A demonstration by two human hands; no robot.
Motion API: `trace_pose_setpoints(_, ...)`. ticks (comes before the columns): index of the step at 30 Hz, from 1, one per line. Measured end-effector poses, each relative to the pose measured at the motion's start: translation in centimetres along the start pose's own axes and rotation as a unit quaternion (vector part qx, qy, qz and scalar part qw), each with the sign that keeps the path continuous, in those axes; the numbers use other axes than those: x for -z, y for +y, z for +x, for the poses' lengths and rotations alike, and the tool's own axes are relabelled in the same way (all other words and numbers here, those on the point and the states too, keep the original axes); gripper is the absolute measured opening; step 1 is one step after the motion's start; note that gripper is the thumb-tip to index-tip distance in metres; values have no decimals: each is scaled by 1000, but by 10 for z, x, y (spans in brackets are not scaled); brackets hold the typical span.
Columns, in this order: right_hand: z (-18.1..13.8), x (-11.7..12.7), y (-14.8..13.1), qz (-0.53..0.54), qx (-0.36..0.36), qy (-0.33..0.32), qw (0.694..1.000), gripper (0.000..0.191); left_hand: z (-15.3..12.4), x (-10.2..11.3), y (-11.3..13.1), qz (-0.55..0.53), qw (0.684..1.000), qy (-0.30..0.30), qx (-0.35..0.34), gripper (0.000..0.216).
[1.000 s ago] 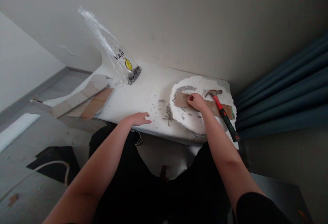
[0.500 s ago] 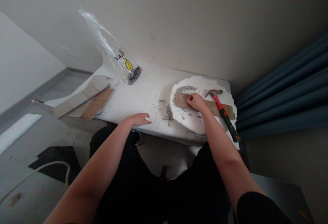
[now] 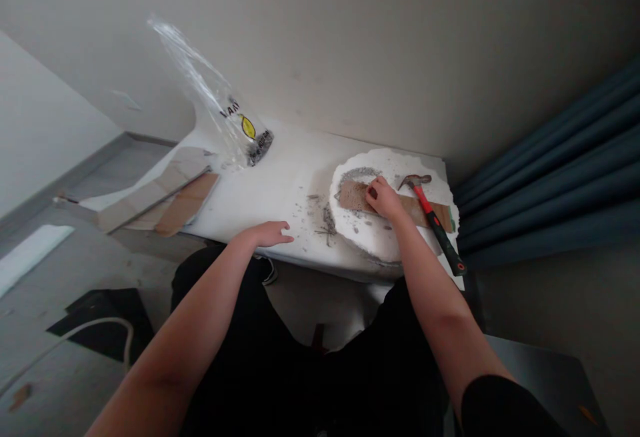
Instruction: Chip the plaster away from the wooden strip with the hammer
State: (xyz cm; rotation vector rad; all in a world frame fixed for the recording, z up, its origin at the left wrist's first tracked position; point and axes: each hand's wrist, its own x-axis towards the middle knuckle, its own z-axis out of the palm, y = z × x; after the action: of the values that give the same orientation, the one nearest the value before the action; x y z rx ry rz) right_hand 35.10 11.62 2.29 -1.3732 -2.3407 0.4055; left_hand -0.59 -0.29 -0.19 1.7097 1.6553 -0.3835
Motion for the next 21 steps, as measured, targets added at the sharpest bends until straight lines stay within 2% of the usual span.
trace_pose_setpoints(5,2,-2,4,33,12,-14,999,5,2,0,-3,0,1000,-4,4,82)
trace_pose_setpoints(9,0,-2,5,57,19,12,998,9,1,0,-4,0,1000,1,4,82)
trace_pose_setpoints(16,-2,-1,-5,-22,7,-5,1000,14,0,1,-4,-5,1000,5,2,81)
trace_pose_setpoints(21,-4,-6,-3,-8,-14,5,1000,15,-2,1,-3,-5,1000,3,5,82)
